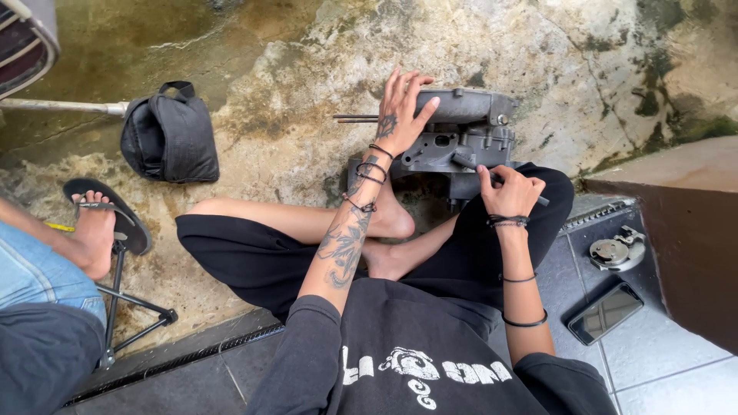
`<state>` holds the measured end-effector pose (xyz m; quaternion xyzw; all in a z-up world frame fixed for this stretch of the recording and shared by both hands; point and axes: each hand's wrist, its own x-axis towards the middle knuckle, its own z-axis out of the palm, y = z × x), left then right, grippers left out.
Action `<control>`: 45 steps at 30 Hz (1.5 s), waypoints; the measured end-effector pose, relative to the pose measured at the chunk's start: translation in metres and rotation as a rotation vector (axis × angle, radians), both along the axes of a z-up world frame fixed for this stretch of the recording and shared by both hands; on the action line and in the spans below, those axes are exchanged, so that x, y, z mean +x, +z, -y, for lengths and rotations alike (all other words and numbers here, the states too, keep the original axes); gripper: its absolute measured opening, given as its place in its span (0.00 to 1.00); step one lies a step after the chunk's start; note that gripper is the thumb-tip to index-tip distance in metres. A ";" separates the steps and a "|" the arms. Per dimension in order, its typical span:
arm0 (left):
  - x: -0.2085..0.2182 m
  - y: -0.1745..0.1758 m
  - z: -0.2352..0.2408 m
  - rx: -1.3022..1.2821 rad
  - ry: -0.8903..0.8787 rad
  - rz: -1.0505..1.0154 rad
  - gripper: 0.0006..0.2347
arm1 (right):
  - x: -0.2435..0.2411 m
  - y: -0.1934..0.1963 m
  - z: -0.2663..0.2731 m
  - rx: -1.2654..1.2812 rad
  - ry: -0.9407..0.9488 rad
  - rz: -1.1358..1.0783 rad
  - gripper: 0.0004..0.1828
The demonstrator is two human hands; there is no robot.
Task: The person sits on the floor and cleans a grey mechanical part using a small brush. They scrub various surfaces of the component, including crevices and edges, while holding it in their lap.
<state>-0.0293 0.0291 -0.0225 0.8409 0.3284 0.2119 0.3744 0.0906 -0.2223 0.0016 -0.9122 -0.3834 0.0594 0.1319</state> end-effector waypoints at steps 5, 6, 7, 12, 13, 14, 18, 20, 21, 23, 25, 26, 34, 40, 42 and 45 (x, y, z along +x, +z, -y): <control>-0.003 0.006 0.000 0.008 -0.013 0.013 0.26 | 0.005 -0.007 0.000 -0.001 0.094 -0.080 0.27; -0.004 0.008 0.000 0.002 -0.017 0.021 0.25 | 0.010 -0.008 0.001 0.009 0.096 -0.101 0.26; -0.004 0.010 0.000 0.001 -0.026 0.023 0.25 | 0.016 -0.012 0.000 0.009 0.087 -0.100 0.26; -0.005 0.010 -0.001 0.032 -0.031 0.019 0.26 | 0.021 -0.016 -0.007 -0.009 0.168 -0.290 0.23; -0.007 0.013 0.000 0.033 -0.037 0.018 0.26 | 0.032 -0.021 -0.002 -0.007 0.162 -0.291 0.23; -0.010 0.016 0.001 -0.008 -0.047 0.027 0.22 | 0.042 -0.027 0.002 0.001 0.129 -0.272 0.21; -0.011 0.022 -0.003 -0.036 -0.064 0.026 0.19 | 0.065 -0.035 -0.002 -0.017 0.134 -0.262 0.20; -0.009 0.020 -0.002 -0.029 -0.062 0.025 0.20 | 0.043 -0.032 -0.005 0.001 0.203 -0.335 0.19; -0.010 0.019 -0.002 -0.027 -0.058 0.023 0.21 | 0.031 -0.031 -0.006 0.014 0.274 -0.409 0.18; -0.010 0.014 -0.002 -0.021 -0.055 0.023 0.22 | 0.039 -0.016 -0.006 0.004 0.237 -0.369 0.19; -0.010 0.011 -0.001 -0.018 -0.053 0.025 0.24 | 0.050 -0.018 -0.001 -0.009 0.198 -0.328 0.21; -0.010 0.011 -0.001 -0.016 -0.056 0.023 0.24 | 0.058 -0.026 0.004 -0.035 0.109 -0.200 0.21; -0.011 0.011 -0.006 -0.007 -0.084 0.053 0.23 | 0.008 0.053 -0.005 0.560 -0.040 -0.825 0.20; -0.014 0.013 -0.009 0.018 -0.141 0.034 0.21 | -0.078 0.059 -0.026 0.813 -0.277 -0.765 0.24; -0.015 0.004 -0.014 0.068 -0.133 0.038 0.20 | -0.105 0.051 -0.031 0.851 -0.270 -0.863 0.26; -0.010 0.001 -0.017 0.147 -0.121 0.057 0.24 | -0.129 0.084 -0.033 0.703 -0.203 -0.815 0.29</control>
